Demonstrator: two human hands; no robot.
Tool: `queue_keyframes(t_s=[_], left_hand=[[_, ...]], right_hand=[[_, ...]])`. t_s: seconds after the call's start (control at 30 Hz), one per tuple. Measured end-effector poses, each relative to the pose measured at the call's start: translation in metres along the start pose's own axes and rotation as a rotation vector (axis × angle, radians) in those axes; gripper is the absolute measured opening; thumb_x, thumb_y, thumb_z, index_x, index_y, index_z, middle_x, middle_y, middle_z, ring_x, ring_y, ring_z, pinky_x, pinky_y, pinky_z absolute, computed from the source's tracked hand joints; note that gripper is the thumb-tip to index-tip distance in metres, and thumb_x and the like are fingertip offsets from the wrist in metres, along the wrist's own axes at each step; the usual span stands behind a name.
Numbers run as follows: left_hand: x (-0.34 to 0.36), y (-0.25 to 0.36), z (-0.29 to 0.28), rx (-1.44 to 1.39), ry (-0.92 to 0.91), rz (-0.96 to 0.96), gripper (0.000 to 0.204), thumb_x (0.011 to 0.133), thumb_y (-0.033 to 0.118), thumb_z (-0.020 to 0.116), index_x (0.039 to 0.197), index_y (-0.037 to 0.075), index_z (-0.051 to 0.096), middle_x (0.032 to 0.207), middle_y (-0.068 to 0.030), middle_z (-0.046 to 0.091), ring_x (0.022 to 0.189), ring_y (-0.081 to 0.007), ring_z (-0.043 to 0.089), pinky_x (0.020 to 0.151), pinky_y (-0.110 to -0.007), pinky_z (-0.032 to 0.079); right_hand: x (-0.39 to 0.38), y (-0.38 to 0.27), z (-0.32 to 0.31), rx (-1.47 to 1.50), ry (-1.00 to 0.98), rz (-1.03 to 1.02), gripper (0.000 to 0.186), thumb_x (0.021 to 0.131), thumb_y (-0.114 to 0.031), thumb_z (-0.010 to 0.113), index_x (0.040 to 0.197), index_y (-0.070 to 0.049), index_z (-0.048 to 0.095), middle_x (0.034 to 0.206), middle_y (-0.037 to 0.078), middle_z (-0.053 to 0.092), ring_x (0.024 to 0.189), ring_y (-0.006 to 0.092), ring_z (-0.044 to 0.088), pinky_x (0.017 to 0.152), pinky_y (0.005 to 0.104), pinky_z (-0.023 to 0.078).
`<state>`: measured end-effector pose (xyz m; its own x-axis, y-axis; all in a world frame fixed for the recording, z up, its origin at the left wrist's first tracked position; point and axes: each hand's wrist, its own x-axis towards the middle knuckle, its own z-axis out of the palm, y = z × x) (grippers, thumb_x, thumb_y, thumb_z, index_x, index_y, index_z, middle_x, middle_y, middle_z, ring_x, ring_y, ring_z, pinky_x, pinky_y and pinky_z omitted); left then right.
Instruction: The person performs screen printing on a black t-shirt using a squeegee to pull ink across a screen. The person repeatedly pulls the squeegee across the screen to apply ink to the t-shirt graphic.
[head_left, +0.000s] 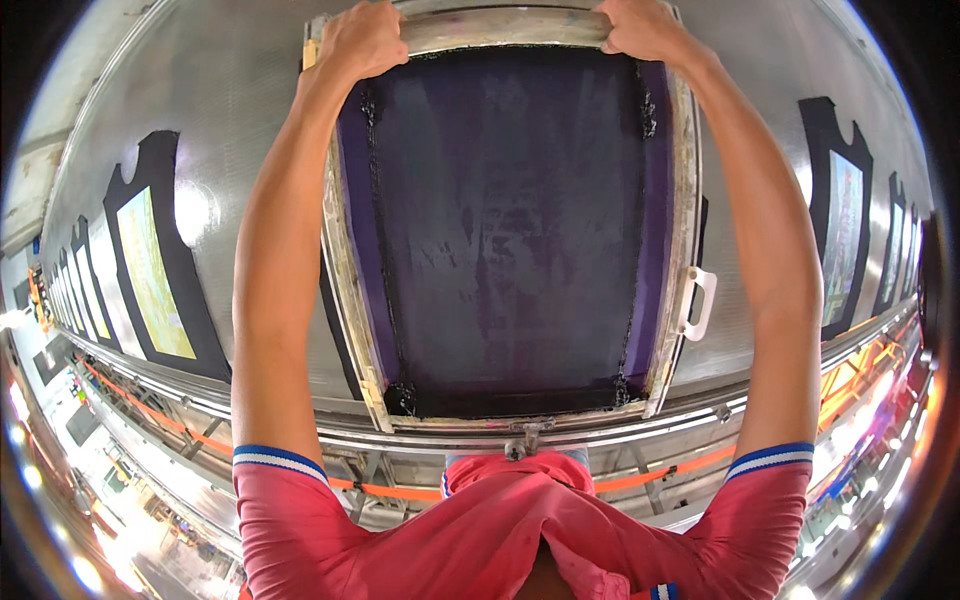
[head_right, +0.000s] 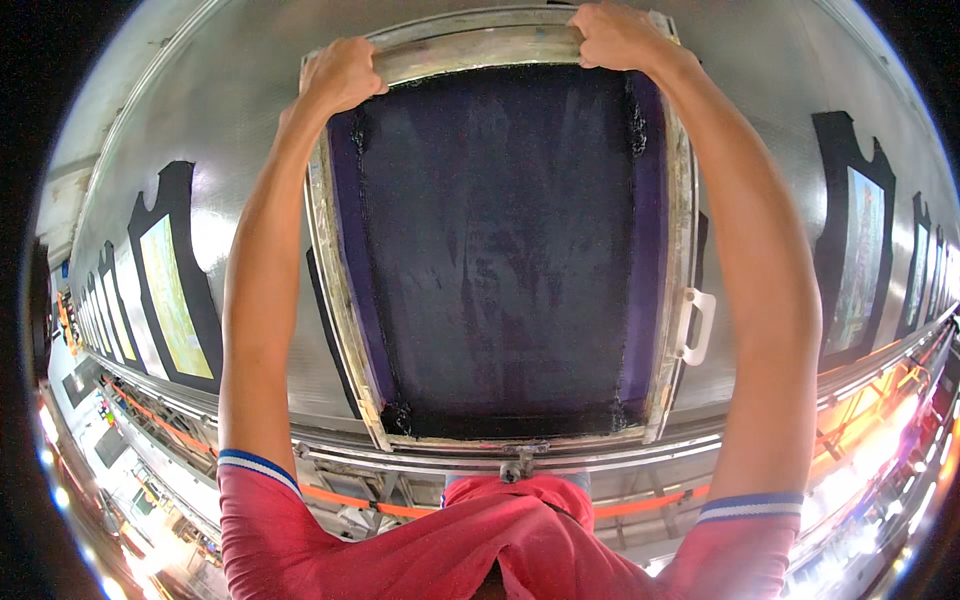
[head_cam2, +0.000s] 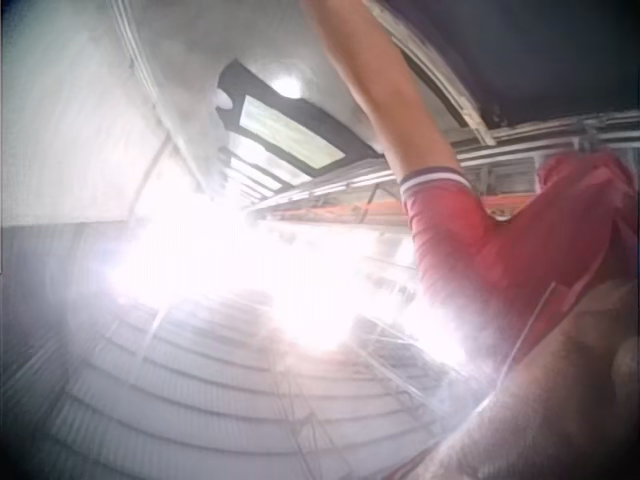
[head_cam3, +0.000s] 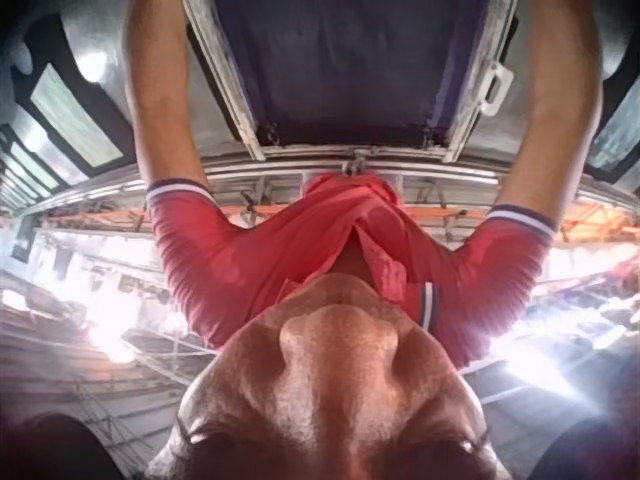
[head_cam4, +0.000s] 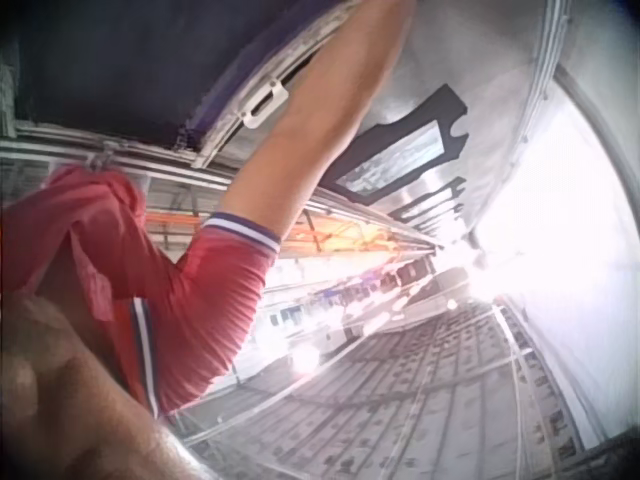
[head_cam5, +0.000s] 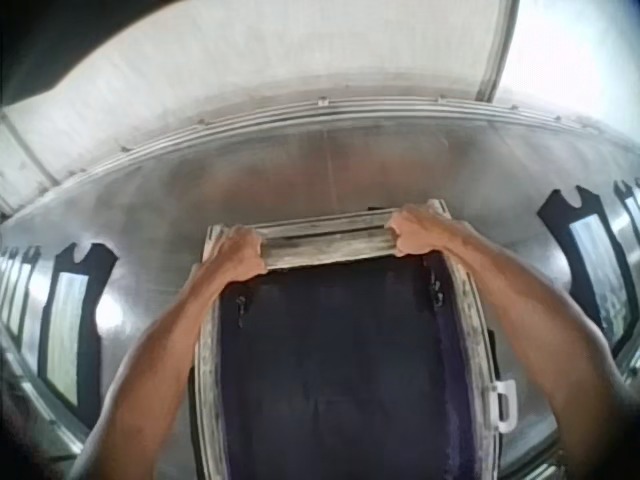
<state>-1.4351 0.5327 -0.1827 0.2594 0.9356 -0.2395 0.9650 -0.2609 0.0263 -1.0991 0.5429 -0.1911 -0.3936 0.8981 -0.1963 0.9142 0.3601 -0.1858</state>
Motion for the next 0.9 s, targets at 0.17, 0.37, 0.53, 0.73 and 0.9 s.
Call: queue_keyframes(t_s=[0.17,0.37,0.53,0.73,0.9], left_hand=[[-0.018,0.0,0.017,0.029,0.158,0.043,0.04,0.074,0.022,0.075,0.112,0.012,0.074,0.1,-0.0195,0.072,0.097,-0.0369,0.069,0.086,-0.048,0.054],[-0.135,0.032,0.036,-0.114,0.065,0.066,0.033,0.073,0.008,0.061,0.102,0.014,0.077,0.084,-0.0171,0.072,0.079,-0.0357,0.071,0.076,-0.045,0.057],[-0.279,0.065,0.077,-0.175,0.013,0.032,0.036,0.074,0.006,0.06,0.103,0.017,0.077,0.087,-0.0163,0.072,0.079,-0.0341,0.071,0.076,-0.045,0.057],[-0.444,0.106,0.118,-0.3,0.012,0.024,0.039,0.07,0.002,0.059,0.104,0.012,0.076,0.108,-0.0068,0.073,0.094,-0.0279,0.071,0.081,-0.039,0.057],[-0.479,0.119,0.105,-0.263,-0.167,-0.025,0.036,0.072,0.005,0.064,0.106,0.011,0.076,0.112,-0.0123,0.071,0.095,-0.0301,0.07,0.081,-0.04,0.056]], right_hand=[[-0.021,0.001,0.006,-0.015,0.096,-0.104,0.023,0.062,-0.01,0.065,0.082,-0.001,0.072,0.084,0.022,0.07,0.082,0.0388,0.068,0.074,0.0481,0.052],[-0.134,-0.053,0.032,0.03,-0.046,-0.064,0.033,0.074,-0.002,0.062,0.104,-0.006,0.074,0.099,0.017,0.072,0.093,0.035,0.07,0.09,0.0476,0.054],[-0.269,-0.108,0.08,0.075,0.034,-0.137,0.03,0.077,0.0,0.058,0.102,-0.005,0.074,0.091,0.015,0.068,0.091,0.0328,0.069,0.101,0.0499,0.049],[-0.421,-0.184,0.106,0.178,-0.045,-0.091,0.027,0.074,-0.001,0.06,0.098,-0.003,0.072,0.091,0.012,0.065,0.094,0.0282,0.066,0.109,0.0481,0.041],[-0.463,-0.209,0.104,0.206,-0.116,-0.067,0.035,0.078,-0.011,0.067,0.112,-0.002,0.069,0.104,0.014,0.067,0.107,0.0302,0.064,0.11,0.0496,0.04]])
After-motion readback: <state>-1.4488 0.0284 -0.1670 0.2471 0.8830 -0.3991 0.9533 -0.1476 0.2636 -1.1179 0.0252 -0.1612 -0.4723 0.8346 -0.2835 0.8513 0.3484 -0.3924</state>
